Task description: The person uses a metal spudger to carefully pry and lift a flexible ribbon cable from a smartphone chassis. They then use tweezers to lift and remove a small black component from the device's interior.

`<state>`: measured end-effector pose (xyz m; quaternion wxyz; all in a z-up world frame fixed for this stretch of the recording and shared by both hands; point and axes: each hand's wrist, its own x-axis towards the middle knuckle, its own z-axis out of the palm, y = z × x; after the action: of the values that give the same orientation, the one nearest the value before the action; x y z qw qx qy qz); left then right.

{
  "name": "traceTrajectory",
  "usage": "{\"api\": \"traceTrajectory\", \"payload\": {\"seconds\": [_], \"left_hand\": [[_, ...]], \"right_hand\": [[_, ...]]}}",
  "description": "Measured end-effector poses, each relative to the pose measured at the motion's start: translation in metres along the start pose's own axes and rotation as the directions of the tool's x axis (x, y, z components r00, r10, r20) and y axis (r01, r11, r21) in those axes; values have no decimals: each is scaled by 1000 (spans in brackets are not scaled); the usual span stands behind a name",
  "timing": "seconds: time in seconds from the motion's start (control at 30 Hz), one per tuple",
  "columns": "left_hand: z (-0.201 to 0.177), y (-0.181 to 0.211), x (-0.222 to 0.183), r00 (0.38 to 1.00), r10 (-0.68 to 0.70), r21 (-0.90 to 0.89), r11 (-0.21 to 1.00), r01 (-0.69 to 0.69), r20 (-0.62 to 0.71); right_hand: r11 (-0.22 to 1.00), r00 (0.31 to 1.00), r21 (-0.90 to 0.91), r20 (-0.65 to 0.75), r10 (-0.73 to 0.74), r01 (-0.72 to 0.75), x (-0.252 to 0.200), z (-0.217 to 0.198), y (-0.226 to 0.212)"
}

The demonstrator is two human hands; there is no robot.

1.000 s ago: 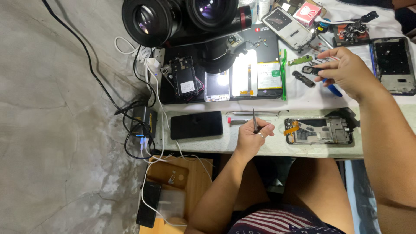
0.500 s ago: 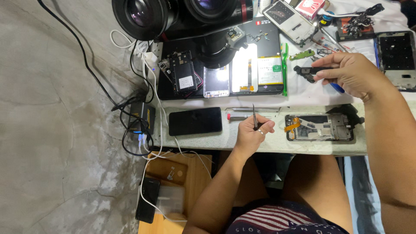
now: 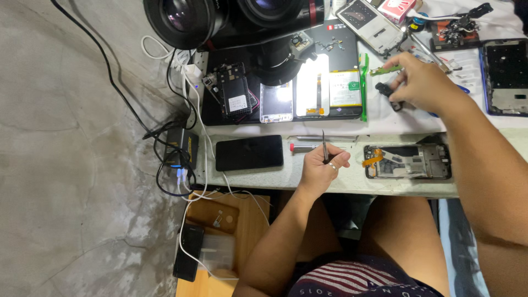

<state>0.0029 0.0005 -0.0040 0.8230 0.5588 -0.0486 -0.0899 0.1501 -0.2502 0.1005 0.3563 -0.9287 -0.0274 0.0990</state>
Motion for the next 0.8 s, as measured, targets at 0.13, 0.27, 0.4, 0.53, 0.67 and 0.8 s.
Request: {"api": "traceTrajectory", "payload": {"seconds": [0.13,0.27,0.4,0.53,0.67,0.8], "left_hand": [[0,2,-1,999,-28,22,999,28,-21],[1,4,0,1000,-28,-1,1000,28,-8],[0,5,1,1000,-23,12,1000,23,8],[0,5,1,1000,-28,-19,999,28,3],[-2,3,1,1000,-21,-27,999,21,6],[-1,2,2,1000,-27,-39,999,27,7]], "right_hand": [[967,953,-43,-163,-256,252,8,10,6],[967,956,-186,-207,-210,173,1,12,19],[911,970,-408,-191,-151,61,-15,19,18],[879,956,-468,-209,-207,88,-18,32,20],[900,941,-424,-256,-223,98,-4,45,25],[951,941,-287,-276,-197,114,-1,55,14]]}}
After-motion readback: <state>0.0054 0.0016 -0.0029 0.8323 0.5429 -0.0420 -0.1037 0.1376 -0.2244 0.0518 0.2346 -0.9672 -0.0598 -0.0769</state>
